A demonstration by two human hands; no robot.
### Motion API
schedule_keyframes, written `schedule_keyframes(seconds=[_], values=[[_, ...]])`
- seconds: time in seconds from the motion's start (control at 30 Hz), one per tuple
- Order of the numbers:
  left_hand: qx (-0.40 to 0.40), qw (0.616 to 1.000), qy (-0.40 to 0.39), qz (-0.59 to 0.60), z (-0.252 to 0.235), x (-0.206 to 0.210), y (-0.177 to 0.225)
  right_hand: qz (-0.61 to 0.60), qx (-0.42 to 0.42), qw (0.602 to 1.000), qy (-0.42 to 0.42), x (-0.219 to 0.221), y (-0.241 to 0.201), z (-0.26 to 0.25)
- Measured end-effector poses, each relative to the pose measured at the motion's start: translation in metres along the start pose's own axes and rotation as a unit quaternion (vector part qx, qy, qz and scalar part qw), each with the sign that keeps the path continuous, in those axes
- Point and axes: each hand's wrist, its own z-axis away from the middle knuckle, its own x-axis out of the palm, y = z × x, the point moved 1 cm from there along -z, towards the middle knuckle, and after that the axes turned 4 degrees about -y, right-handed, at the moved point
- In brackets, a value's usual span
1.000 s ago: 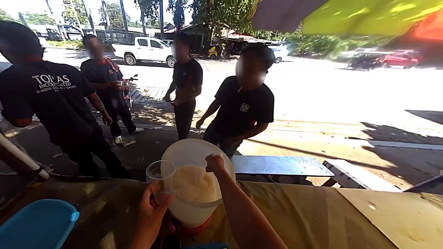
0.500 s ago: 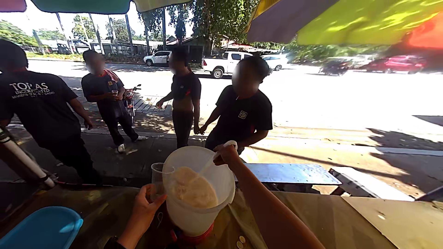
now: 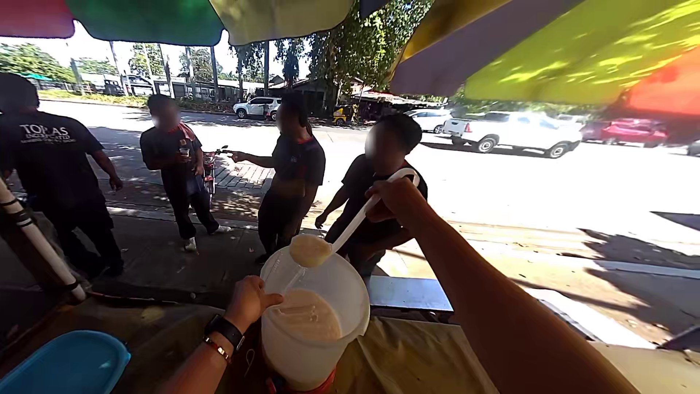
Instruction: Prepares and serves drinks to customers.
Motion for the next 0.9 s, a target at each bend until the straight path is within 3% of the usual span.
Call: schedule_keyframes(seconds=[0.1,0.3,0.4,0.57,0.77,0.83,0.9], values=[[0.011,0.999,-0.003,0.040,-0.013,0.007,0.003,0.010,-0.047,0.999,-0.005,0.001,-0.017,0.017],[0.067,0.987,0.039,0.139,-0.037,0.033,-0.005,0.076,-0.247,0.966,-0.020,0.007,-0.011,0.053],[0.095,0.975,0.068,0.187,-0.040,0.045,-0.010,0.121,-0.370,0.921,-0.002,0.010,0.003,0.066],[0.132,0.951,0.111,0.257,-0.037,0.058,-0.015,0.178,-0.483,0.857,0.015,0.012,0.022,0.103],[0.187,0.914,0.152,0.328,-0.037,0.067,-0.020,0.241,-0.662,0.709,0.026,0.009,0.058,0.136],[0.204,0.901,0.164,0.347,-0.035,0.067,-0.020,0.273,-0.694,0.665,0.026,0.008,0.069,0.147],[0.219,0.892,0.173,0.356,-0.033,0.067,-0.022,0.299,-0.696,0.652,0.031,0.009,0.077,0.153]])
